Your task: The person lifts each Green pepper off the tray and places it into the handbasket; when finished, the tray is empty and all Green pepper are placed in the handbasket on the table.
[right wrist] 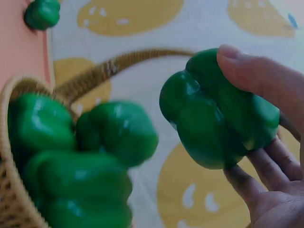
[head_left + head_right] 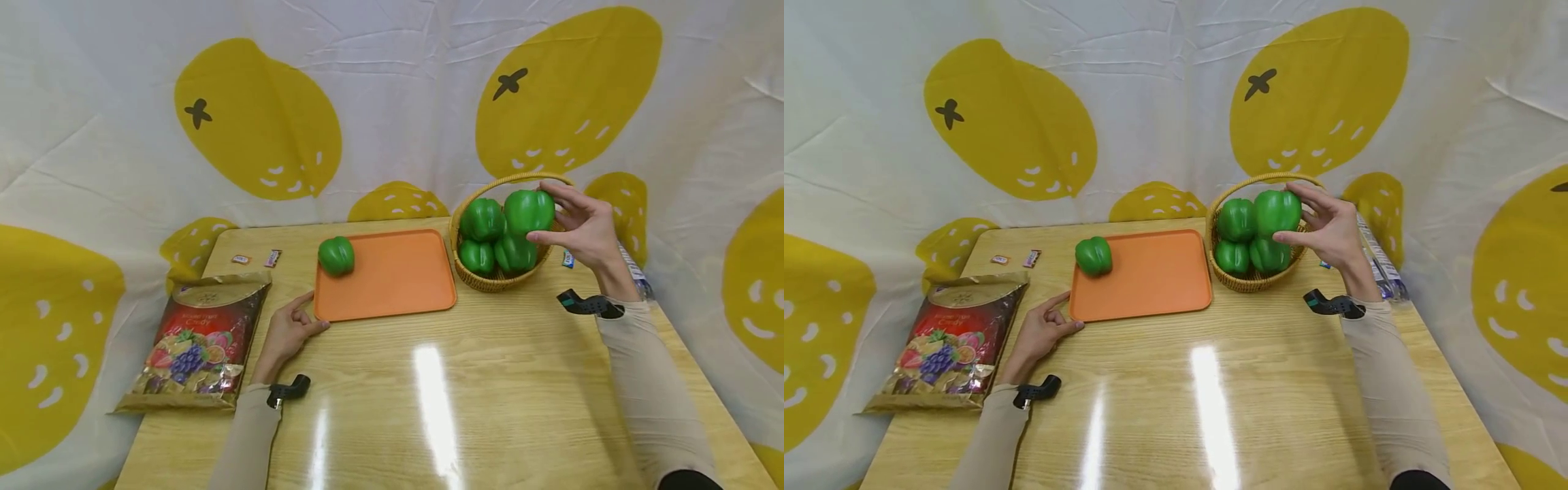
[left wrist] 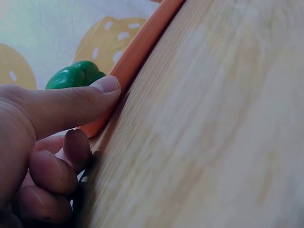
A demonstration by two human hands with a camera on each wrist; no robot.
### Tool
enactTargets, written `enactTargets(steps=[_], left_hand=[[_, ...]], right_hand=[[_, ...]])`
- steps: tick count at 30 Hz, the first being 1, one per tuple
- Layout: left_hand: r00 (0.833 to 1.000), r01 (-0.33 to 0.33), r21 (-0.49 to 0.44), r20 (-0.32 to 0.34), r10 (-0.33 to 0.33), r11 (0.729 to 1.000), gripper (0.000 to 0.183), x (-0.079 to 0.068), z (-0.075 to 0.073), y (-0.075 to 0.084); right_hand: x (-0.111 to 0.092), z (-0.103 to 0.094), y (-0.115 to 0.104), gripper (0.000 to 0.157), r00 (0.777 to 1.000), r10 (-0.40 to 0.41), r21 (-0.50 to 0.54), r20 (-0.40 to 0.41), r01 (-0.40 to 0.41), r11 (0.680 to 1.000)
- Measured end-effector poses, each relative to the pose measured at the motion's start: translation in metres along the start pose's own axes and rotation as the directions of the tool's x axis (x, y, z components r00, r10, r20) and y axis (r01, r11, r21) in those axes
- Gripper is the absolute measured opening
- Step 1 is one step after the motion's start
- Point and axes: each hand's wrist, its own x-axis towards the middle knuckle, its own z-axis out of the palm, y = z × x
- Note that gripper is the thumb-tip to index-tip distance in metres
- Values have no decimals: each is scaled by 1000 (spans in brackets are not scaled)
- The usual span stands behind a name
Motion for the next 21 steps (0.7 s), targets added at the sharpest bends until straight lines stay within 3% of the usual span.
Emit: enactTargets(steps=[6,15,21], left_hand=[[1000,2,-6,0,-2,1000,83,0,-1,-2],[1000,4,-9,3,-4,1000,83,1,1,0],[1000,-2,5,-5,2,1000,81,0,0,1]], right_hand=[[4,-18,30,73,993,96,-48,-72,-100,994],[13,-21,52,73,984,154,-51,-85,-158,986],[17,-22,59,74,981,188,-108,-44,-192,975]])
